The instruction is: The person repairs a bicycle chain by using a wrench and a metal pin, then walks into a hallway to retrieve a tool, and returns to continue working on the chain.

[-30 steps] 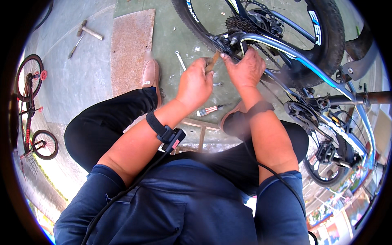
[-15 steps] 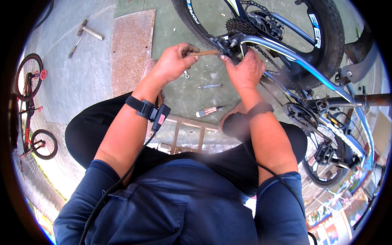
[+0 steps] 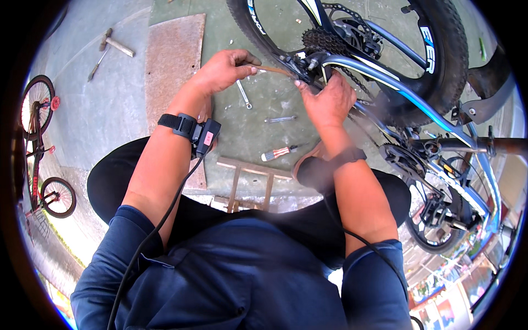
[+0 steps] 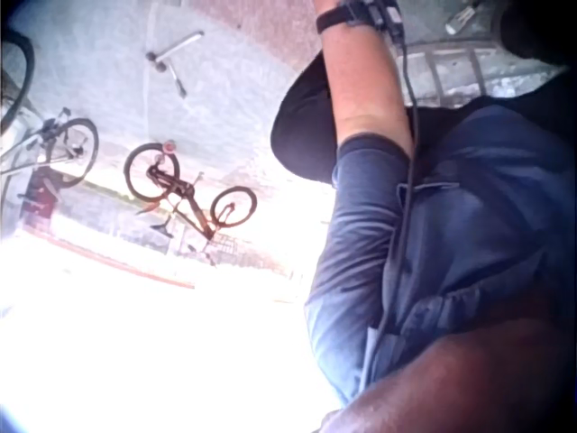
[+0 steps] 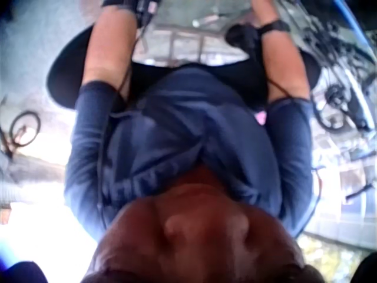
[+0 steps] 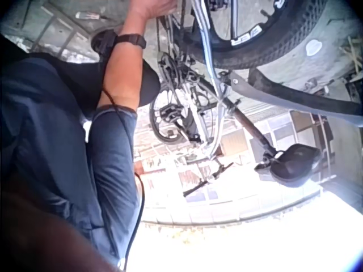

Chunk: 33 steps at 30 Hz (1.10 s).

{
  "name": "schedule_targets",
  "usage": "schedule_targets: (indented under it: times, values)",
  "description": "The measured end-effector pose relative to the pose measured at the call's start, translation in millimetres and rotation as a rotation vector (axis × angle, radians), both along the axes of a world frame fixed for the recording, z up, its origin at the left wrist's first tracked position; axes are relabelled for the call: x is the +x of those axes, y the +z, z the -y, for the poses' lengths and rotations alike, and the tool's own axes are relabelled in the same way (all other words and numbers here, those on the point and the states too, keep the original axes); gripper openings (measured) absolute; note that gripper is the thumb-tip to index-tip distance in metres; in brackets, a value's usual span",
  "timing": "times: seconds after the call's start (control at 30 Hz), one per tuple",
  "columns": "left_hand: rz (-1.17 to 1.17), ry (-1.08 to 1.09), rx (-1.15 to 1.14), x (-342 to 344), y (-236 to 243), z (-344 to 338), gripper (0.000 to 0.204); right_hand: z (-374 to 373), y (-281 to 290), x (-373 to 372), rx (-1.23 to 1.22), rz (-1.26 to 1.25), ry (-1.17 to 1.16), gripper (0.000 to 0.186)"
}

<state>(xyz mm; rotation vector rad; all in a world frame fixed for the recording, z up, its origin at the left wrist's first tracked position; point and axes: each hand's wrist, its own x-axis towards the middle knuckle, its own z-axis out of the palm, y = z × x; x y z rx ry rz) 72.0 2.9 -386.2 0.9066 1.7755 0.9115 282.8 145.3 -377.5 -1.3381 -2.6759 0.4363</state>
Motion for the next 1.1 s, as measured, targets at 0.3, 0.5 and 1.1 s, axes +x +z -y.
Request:
schedule_targets:
  times: [0.3, 0.5, 1.1]
  values:
    - [0.065, 0.085, -0.020, 28.6, -33.5, -7.3, 0.029, 1.4, -1.5, 2.5, 0.061, -0.060, 0.072, 0.075]
    - [0.319, 0.228, -0.190, 34.0, -32.2, 14.4, 0.031, 2.9, -5.6, 5.3, 0.053, -0.076, 0.050, 0.074]
    - [0.823, 0.499, -0.188, 50.1, -2.7, 35.9, 0.028, 1.8, 0.7, 1.7, 0.035, -0.020, 0.029, 0.077]
